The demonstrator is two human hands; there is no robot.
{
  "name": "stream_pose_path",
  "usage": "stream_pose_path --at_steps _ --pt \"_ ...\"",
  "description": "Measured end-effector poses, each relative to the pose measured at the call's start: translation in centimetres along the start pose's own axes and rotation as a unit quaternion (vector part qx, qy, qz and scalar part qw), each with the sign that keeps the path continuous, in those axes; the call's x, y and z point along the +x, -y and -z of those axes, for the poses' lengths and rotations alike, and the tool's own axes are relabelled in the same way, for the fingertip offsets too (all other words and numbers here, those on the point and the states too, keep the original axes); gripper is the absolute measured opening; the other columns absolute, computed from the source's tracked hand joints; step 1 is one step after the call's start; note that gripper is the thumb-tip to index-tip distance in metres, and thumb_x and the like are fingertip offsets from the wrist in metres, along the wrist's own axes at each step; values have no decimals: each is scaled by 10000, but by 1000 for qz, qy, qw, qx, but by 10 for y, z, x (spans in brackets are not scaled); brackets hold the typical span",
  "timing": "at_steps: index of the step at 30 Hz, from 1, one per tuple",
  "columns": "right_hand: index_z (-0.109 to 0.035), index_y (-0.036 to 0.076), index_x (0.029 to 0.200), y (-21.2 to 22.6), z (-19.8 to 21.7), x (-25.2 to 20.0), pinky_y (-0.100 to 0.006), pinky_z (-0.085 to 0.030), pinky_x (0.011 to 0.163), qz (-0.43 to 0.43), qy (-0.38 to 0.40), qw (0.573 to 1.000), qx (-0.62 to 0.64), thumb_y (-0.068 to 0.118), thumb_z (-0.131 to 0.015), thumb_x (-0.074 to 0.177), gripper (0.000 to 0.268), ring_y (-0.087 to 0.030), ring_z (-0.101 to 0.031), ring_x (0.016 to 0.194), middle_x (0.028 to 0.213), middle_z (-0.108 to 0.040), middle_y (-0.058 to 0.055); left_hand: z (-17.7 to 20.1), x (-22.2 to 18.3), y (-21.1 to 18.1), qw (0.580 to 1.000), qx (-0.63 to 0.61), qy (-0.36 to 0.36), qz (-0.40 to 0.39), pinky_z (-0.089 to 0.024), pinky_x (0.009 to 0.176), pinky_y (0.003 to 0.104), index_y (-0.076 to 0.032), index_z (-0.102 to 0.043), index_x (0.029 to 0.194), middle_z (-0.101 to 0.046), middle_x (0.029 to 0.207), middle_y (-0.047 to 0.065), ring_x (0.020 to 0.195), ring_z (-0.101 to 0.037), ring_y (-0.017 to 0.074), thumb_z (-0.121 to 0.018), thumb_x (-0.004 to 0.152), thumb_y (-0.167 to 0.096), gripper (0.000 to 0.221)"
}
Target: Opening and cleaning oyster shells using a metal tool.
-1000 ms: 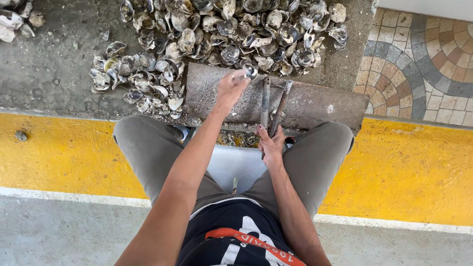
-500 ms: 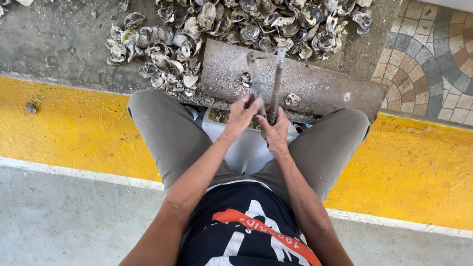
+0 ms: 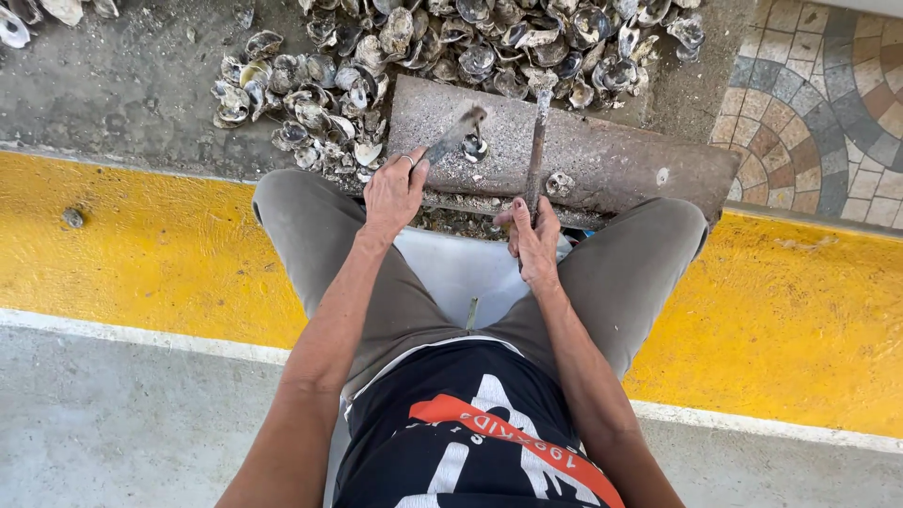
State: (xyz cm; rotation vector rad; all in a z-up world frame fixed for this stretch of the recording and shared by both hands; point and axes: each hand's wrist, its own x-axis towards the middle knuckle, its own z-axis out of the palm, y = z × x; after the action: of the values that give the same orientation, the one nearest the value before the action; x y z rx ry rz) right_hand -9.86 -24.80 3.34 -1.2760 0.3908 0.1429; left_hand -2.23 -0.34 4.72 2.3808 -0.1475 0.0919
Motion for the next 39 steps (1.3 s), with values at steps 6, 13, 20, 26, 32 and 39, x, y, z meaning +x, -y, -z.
stream_pose_path --at_steps 6,13,20,26,32,39 --pt "-545 69 1061 -4 0 -1 -227 -339 350 -21 -8 1000 -11 316 -621 1036 260 -36 -409 414 772 -710 -121 -6 0 8 998 22 20 51 -541 805 474 -147 -711 1266 -708 1092 139 929 -693 370 -616 1012 -277 300" --pt "-555 54 1082 -3 -1 -2 -222 -347 356 -14 -3 1000 -21 307 -642 1035 272 -28 -427 428 763 -699 -109 -11 1 19 996 41 38 66 -548 799 469 -144 -708 1283 -695 1080 134 918 -701 347 -626 1017 -291 315" --pt "-573 47 1077 -6 -2 -3 -216 -340 355 9 8 998 -57 303 -618 1047 261 -27 -431 419 749 -689 -89 -15 -3 27 997 37 16 66 -546 798 482 -164 -705 1290 -697 1112 124 924 -701 344 -623 1024 -298 309" --pt "-606 34 1129 -2 -6 -5 -226 -352 398 30 24 984 -176 286 -553 1077 263 -31 -448 468 717 -650 -38 -19 -7 30 997 42 3 69 -543 793 484 -188 -705 1302 -678 1137 134 922 -692 353 -627 1026 -311 312" --pt "-599 -4 1256 -14 2 4 -282 -487 586 165 36 927 -334 144 -570 1074 236 -112 -593 652 805 -664 -61 -22 -15 27 997 26 0 79 -543 788 472 -191 -693 1312 -653 1048 111 892 -677 340 -635 1017 -302 321" --pt "-439 63 1546 44 -20 9 -310 -568 572 237 31 891 -387 156 -589 1076 502 -133 -684 695 953 -744 -92 -20 -17 28 997 22 -1 76 -540 782 469 -192 -685 1326 -648 1035 108 906 -666 341 -664 1004 -278 334"
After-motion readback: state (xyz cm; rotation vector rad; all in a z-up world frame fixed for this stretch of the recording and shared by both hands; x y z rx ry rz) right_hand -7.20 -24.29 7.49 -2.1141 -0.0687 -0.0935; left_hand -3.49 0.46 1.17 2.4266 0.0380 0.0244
